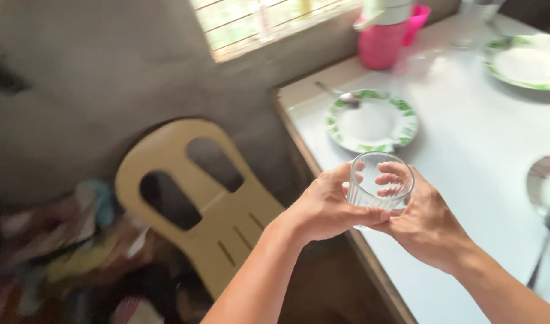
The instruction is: Arranging plates, utensils, and glasses on a dining table.
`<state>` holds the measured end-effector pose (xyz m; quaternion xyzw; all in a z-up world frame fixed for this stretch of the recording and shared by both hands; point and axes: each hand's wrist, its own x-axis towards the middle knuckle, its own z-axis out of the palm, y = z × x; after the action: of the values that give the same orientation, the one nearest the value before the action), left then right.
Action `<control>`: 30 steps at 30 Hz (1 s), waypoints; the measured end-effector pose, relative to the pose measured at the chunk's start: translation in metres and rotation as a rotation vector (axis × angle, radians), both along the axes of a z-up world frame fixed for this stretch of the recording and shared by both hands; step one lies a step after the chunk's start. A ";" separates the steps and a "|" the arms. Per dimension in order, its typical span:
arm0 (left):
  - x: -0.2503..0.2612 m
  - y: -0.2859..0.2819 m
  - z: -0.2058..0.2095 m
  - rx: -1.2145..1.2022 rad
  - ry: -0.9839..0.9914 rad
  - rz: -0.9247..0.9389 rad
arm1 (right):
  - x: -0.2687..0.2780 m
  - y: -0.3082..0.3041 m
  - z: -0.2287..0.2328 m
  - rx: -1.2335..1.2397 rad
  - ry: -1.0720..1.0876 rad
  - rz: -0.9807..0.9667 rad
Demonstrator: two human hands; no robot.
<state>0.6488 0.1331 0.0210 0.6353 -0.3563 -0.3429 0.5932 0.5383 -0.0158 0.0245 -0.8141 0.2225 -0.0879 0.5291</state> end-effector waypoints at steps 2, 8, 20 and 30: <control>0.005 -0.017 0.010 0.013 0.017 -0.066 | -0.002 -0.008 0.005 -0.023 0.014 -0.076; 0.023 -0.066 0.016 0.068 -0.107 -0.236 | -0.007 -0.027 0.019 -0.033 0.120 -0.300; 0.097 -0.133 -0.007 0.021 -0.115 -0.515 | 0.017 -0.051 0.010 -0.207 0.078 -0.622; 0.161 -0.149 -0.022 0.129 -0.012 -0.436 | 0.025 -0.076 -0.011 -0.264 0.031 -0.821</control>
<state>0.8097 -0.0159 -0.0010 0.5819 -0.4662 -0.4813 0.4609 0.5628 -0.0919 0.0138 -0.7202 0.5225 -0.3066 0.3382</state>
